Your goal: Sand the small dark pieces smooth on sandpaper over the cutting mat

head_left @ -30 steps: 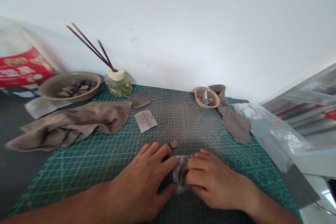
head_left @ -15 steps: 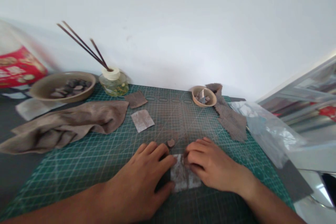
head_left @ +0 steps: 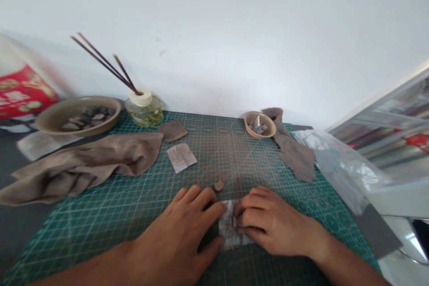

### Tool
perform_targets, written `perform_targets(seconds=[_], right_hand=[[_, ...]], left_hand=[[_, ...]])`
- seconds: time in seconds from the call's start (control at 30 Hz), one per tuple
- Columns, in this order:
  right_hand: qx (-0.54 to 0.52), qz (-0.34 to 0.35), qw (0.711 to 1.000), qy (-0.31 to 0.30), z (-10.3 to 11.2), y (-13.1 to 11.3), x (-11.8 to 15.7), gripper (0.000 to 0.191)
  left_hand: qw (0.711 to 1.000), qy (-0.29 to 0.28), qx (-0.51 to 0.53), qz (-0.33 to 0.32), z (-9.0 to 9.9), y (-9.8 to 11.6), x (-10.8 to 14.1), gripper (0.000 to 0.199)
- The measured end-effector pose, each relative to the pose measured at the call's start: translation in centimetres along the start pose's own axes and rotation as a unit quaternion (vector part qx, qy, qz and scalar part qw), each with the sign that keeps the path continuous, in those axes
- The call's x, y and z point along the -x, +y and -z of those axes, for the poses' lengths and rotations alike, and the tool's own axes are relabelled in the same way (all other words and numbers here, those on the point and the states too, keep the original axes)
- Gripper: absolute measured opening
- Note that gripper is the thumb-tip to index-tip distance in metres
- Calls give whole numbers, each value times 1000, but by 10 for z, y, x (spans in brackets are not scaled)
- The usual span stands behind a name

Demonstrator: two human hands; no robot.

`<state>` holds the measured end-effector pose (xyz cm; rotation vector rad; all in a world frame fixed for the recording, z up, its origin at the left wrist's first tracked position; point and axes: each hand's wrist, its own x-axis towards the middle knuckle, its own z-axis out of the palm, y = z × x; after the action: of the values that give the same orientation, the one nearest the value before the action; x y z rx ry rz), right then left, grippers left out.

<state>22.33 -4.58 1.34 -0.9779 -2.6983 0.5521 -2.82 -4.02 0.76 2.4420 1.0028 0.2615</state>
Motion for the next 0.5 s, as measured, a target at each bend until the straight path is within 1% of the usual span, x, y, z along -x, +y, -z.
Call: perform_targets(seconds=[0.07,0.13,0.2,0.27,0.37,0.43,0.5], right_hand=[[-36,0,999,30,0,1,-2,7],[-115,-15,990,80,1,-2,-6,3],[-229,-52,962,137,0,-8,-11,4],[-351,-88,915,179,-3,-15,-16,7],[-511,-110,826,212,-13,-23,-21,12],[-600,-111,763,212,-19,-25,-23,16],[-676,-106,703,192,-24,-28,-24,18]], left_hand=[[1000,9,3,-1,1,0,0,20],[999,32,12,-16,1,0,-2,23],[996,78,18,-45,0,-1,-4,22],[986,146,26,-78,-2,-4,-6,17],[957,259,47,-122,-6,-8,-10,11],[936,310,59,-152,-7,-8,-11,8],[923,337,58,-179,-6,-7,-11,7]])
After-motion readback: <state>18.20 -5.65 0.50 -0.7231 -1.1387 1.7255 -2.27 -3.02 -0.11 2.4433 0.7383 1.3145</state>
